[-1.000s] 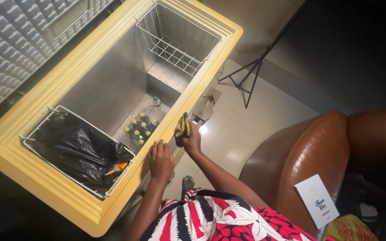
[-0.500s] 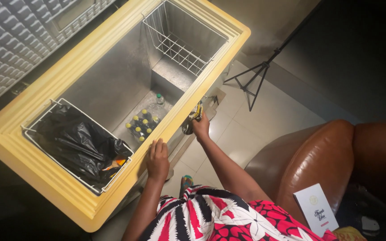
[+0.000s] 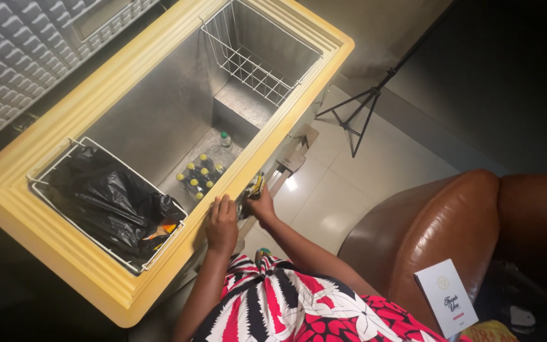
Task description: Cleaning the rim and interior of a chest freezer using a cloth.
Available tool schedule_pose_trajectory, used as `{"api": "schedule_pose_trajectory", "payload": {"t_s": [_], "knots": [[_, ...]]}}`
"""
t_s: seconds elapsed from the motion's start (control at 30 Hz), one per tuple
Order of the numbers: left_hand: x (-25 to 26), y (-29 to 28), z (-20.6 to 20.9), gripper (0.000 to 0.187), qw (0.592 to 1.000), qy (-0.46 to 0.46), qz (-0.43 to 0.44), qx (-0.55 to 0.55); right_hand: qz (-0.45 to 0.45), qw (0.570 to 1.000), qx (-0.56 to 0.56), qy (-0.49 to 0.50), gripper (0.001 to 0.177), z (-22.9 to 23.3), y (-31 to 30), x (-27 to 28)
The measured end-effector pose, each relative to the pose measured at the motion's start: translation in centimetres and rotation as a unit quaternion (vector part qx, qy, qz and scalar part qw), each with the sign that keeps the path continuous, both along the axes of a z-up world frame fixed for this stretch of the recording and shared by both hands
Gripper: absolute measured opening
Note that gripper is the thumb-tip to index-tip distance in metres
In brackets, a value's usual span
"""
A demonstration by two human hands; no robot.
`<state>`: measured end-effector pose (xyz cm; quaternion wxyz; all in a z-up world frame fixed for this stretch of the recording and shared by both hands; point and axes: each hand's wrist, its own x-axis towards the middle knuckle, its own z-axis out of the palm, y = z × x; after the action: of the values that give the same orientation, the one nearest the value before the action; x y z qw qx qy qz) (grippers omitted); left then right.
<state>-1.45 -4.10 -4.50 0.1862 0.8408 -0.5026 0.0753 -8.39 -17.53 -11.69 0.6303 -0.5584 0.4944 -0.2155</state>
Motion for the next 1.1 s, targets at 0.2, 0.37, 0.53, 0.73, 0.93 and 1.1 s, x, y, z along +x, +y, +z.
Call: {"api": "schedule_pose_trajectory", "payload": {"t_s": [0.2, 0.37, 0.53, 0.73, 0.93, 1.1], "knots": [[0.0, -0.2, 0.3, 0.031, 1.000, -0.013, -0.003, 0.017, 0.049, 0.985, 0.145, -0.074, 0.068, 1.6, 3.4, -0.2], [-0.1, -0.2, 0.1, 0.027, 1.000, -0.015, 0.000, 0.010, 0.055, 0.976, 0.201, -0.069, 0.055, 2.1, 3.7, 0.0], [0.0, -0.2, 0.0, 0.028, 1.000, -0.004, -0.004, 0.008, 0.020, 0.969, 0.231, -0.084, 0.042, -0.4, 2.0, 0.0], [0.0, 0.0, 0.1, 0.025, 1.000, -0.013, -0.008, 0.014, -0.018, 0.973, 0.211, -0.091, 0.035, -1.9, -0.9, 0.1], [0.4, 0.1, 1.0, 0.036, 0.999, 0.003, -0.020, 0.025, -0.049, 0.977, 0.177, -0.104, 0.027, -0.4, -3.9, 0.3], [0.6, 0.3, 2.3, 0.040, 0.998, 0.024, -0.037, 0.053, -0.054, 0.989, 0.121, -0.065, 0.034, 1.7, -6.6, 0.3]]}}
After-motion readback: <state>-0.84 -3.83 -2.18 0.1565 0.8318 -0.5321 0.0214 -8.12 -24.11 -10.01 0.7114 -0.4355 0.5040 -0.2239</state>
